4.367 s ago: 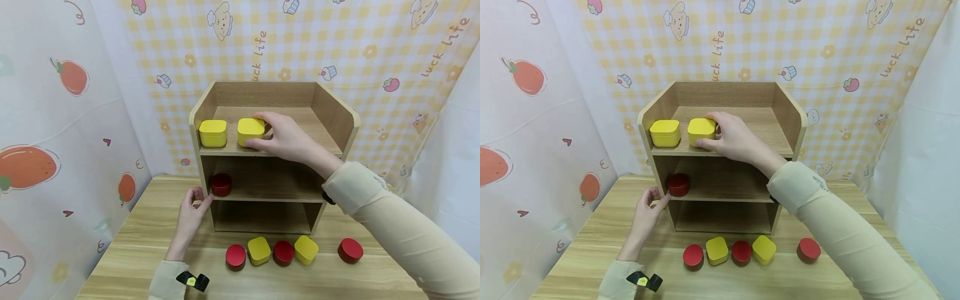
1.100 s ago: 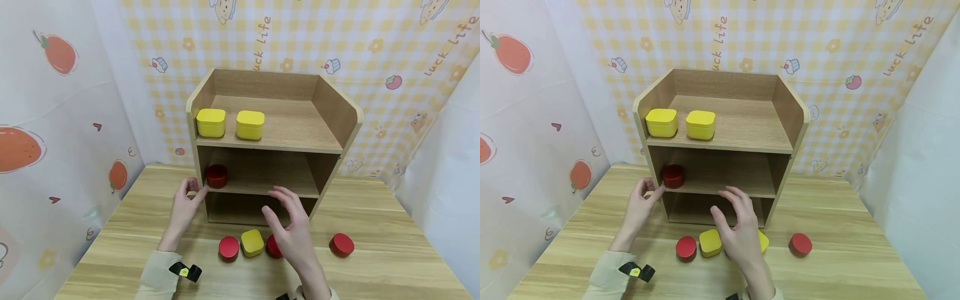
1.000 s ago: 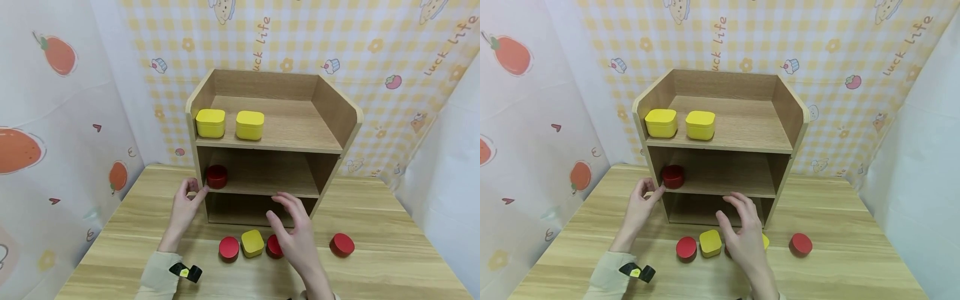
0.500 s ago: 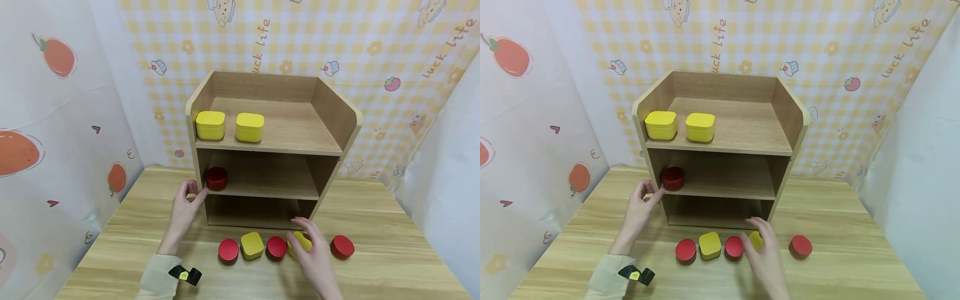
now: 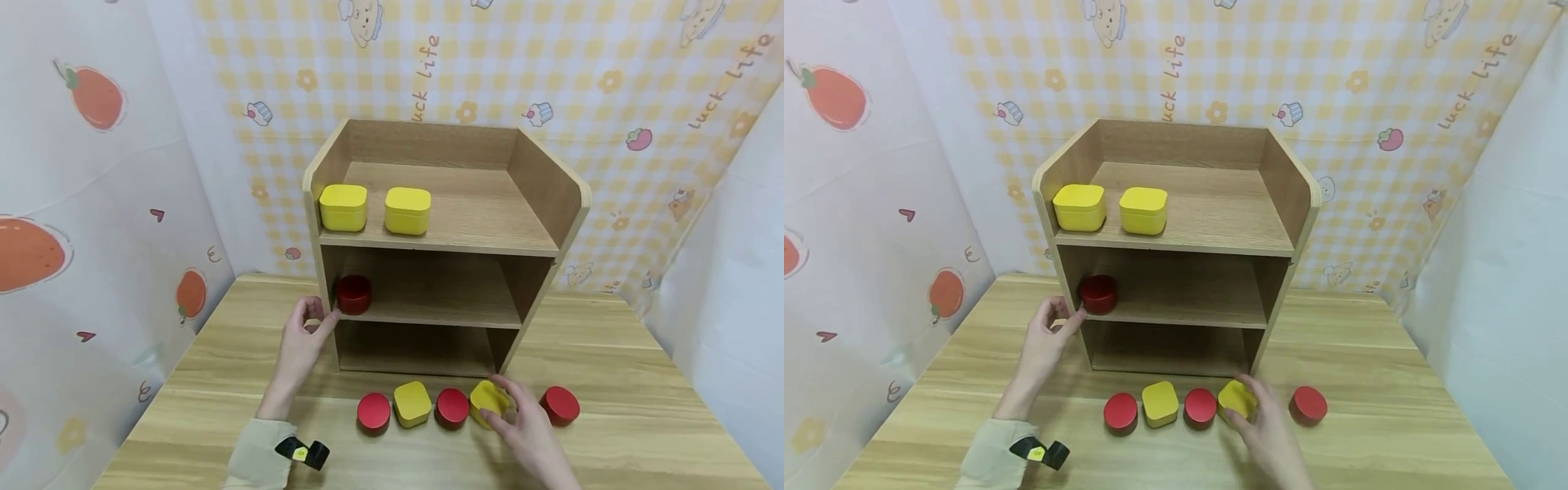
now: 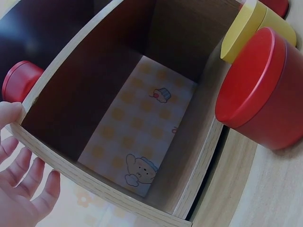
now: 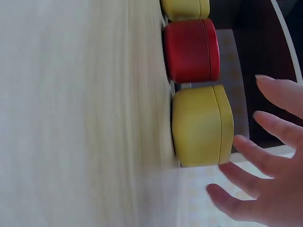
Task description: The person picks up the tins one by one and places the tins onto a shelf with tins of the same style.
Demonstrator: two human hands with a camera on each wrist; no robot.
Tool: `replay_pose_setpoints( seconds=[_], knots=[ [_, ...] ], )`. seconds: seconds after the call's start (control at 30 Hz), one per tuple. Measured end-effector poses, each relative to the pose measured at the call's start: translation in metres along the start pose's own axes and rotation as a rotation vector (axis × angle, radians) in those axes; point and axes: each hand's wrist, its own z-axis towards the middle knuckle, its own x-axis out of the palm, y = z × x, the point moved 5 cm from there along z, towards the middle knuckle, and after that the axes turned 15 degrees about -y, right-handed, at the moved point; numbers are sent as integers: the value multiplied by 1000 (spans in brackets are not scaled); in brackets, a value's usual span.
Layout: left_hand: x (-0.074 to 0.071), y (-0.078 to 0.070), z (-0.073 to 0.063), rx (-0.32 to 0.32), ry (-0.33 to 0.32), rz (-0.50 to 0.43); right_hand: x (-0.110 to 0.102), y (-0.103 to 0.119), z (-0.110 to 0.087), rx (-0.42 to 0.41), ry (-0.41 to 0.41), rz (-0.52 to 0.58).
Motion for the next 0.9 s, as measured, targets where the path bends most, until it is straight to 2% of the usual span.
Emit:
replay_pose_setpoints(
  seconds=[0.27,0.43,0.6,0.83,0.9],
  knots=[
    [1,0,-1,-1,-7,-17,2,-12,1,36,85,-24],
    [1,-3,-1,-5,-4,-14,4,-19,4,83,166,-82],
    [0,-2,-1,-4,3,-2,4,-24,11,87,229,-127],
    [3,29,9,-12,-10,-30,5,-26,17,65,286,-131],
    [5,32,11,5,-9,-32,4,-26,18,54,299,-131]
  ],
)
